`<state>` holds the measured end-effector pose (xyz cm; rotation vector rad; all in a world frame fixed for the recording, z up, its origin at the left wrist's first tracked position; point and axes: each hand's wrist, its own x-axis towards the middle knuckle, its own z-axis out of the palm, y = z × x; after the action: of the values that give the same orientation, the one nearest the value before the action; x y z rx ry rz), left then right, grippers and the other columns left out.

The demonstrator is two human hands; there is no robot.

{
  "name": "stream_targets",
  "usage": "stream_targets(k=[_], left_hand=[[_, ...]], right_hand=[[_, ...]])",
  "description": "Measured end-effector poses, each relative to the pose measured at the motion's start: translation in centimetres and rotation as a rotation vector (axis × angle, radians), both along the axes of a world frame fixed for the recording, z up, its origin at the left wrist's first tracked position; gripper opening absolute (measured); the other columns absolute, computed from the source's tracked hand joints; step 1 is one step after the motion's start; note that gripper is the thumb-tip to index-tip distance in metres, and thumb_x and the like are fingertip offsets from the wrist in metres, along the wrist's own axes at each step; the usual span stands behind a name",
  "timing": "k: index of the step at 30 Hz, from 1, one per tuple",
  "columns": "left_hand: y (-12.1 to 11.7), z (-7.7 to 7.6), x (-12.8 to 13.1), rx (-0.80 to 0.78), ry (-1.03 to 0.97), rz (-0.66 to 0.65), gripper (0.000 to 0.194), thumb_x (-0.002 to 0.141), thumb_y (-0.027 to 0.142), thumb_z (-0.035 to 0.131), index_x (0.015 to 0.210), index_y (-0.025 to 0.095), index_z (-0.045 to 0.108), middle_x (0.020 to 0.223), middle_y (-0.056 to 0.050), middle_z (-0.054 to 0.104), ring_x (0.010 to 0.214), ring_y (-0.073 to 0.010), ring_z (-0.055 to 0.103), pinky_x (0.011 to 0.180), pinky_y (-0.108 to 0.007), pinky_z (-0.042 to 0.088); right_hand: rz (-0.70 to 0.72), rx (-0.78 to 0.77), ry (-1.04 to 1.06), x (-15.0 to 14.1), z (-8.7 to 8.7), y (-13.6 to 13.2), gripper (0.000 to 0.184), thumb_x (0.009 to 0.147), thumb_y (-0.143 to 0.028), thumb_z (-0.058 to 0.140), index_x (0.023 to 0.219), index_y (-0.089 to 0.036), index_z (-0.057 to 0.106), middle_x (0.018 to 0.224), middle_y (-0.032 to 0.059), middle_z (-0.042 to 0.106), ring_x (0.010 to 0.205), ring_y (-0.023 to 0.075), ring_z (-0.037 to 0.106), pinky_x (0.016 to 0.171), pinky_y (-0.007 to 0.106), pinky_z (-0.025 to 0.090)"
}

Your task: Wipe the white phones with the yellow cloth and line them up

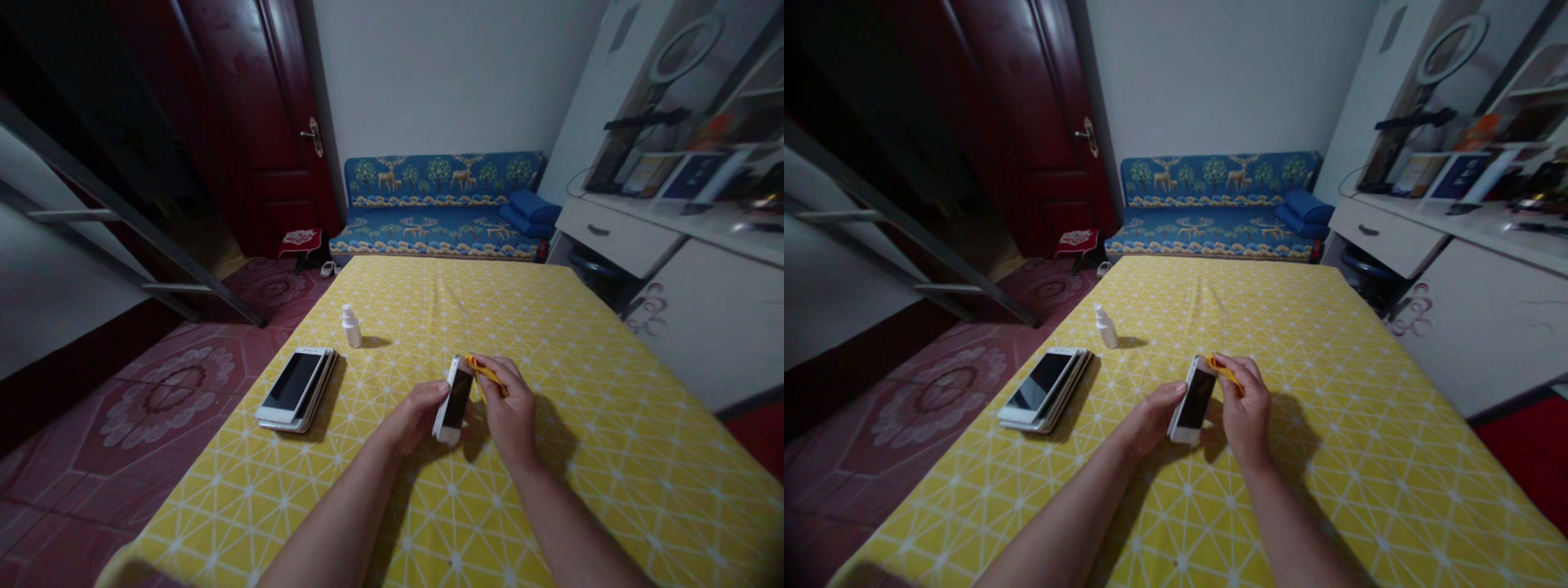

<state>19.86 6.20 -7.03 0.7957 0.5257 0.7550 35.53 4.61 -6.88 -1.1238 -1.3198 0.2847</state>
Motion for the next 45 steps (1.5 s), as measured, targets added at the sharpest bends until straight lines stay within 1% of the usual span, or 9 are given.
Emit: stream_targets(k=[6, 12, 16, 19, 24, 30, 36, 40, 45], left_hand=[[-0.1, 0.1, 0.0, 0.036, 0.057, 0.009, 0.042, 0.071, 0.050, 0.077, 0.084, 0.011, 0.070, 0.077, -0.011, 0.066, 0.065, -0.0190, 0.061, 0.059, -0.031, 0.049], [0.0, 0.5, -0.3, 0.108, 0.056, -0.004, 0.045, 0.073, 0.045, 0.076, 0.105, 0.014, 0.070, 0.073, -0.003, 0.056, 0.057, -0.0107, 0.052, 0.052, -0.021, 0.040], [0.1, 0.7, -0.5, 0.105, 0.081, 0.041, 0.049, 0.074, 0.047, 0.077, 0.110, 0.016, 0.069, 0.075, -0.002, 0.053, 0.056, -0.0081, 0.042, 0.046, -0.018, 0.031], [0.1, 0.7, -0.4, 0.064, 0.105, 0.074, 0.050, 0.073, 0.054, 0.076, 0.105, 0.015, 0.070, 0.079, -0.003, 0.053, 0.058, -0.0077, 0.041, 0.046, -0.017, 0.031], [0.1, 0.4, 0.2, -0.022, 0.112, 0.188, 0.050, 0.065, 0.058, 0.080, 0.083, 0.013, 0.066, 0.068, 0.000, 0.048, 0.054, -0.0075, 0.041, 0.044, -0.018, 0.030], [0.7, 0.1, 0.1, -0.017, 0.072, 0.322, 0.041, 0.068, 0.050, 0.080, 0.083, 0.014, 0.067, 0.066, 0.001, 0.053, 0.054, -0.0081, 0.046, 0.048, -0.019, 0.035], [1.4, 0.0, -0.3, -0.012, 0.027, 0.465, 0.041, 0.065, 0.048, 0.084, 0.079, 0.013, 0.068, 0.062, 0.002, 0.056, 0.054, -0.0080, 0.047, 0.052, -0.020, 0.038], [1.6, -0.2, -0.5, -0.011, 0.058, 0.538, 0.043, 0.062, 0.046, 0.086, 0.086, 0.013, 0.072, 0.070, -0.001, 0.063, 0.058, -0.0092, 0.052, 0.054, -0.020, 0.039], [1.3, -0.3, -0.1, 0.048, 0.049, 0.433, 0.051, 0.067, 0.042, 0.084, 0.109, 0.016, 0.073, 0.098, -0.008, 0.072, 0.079, -0.0161, 0.064, 0.069, -0.023, 0.046]], right_hand=[[0.065, 0.022, 0.019, 0.0, 0.5, -0.3, 0.024, 0.091, -0.014, 0.053, 0.104, -0.024, 0.071, 0.102, 0.0042, 0.064, 0.098, 0.0176, 0.062, 0.085, 0.031, 0.052], [0.078, 0.101, -0.110, 0.0, 1.2, -0.6, 0.029, 0.093, -0.011, 0.052, 0.109, -0.027, 0.071, 0.101, 0.0043, 0.063, 0.097, 0.0168, 0.062, 0.083, 0.031, 0.052], [0.052, 0.137, -0.202, 0.2, 1.1, -0.6, 0.035, 0.093, -0.008, 0.051, 0.113, -0.028, 0.071, 0.098, 0.0043, 0.061, 0.093, 0.0162, 0.061, 0.079, 0.030, 0.052], [0.041, 0.173, -0.259, 0.3, 0.8, -0.5, 0.044, 0.091, -0.003, 0.047, 0.117, -0.030, 0.070, 0.096, 0.0045, 0.059, 0.091, 0.0159, 0.060, 0.076, 0.029, 0.051], [0.088, 0.206, -0.366, 0.2, 0.4, -0.5, 0.055, 0.088, 0.003, 0.043, 0.121, -0.032, 0.069, 0.096, 0.0045, 0.058, 0.090, 0.0155, 0.059, 0.074, 0.029, 0.051], [0.226, 0.222, -0.468, -1.2, 0.3, -1.1, 0.058, 0.086, 0.004, 0.041, 0.122, -0.033, 0.068, 0.094, 0.0053, 0.058, 0.089, 0.0163, 0.060, 0.073, 0.030, 0.052], [0.346, 0.255, -0.560, -2.3, 0.9, -2.0, 0.056, 0.083, 0.003, 0.042, 0.116, -0.032, 0.071, 0.094, 0.0056, 0.063, 0.086, 0.0159, 0.063, 0.067, 0.027, 0.054], [0.372, 0.266, -0.606, -2.5, 1.1, -2.2, 0.054, 0.083, 0.003, 0.042, 0.114, -0.030, 0.071, 0.095, 0.0054, 0.064, 0.086, 0.0156, 0.064, 0.068, 0.027, 0.055], [0.251, 0.222, -0.573, -1.6, 0.5, -1.5, 0.053, 0.085, 0.003, 0.042, 0.114, -0.030, 0.072, 0.095, 0.0064, 0.062, 0.091, 0.0172, 0.062, 0.072, 0.030, 0.054]])
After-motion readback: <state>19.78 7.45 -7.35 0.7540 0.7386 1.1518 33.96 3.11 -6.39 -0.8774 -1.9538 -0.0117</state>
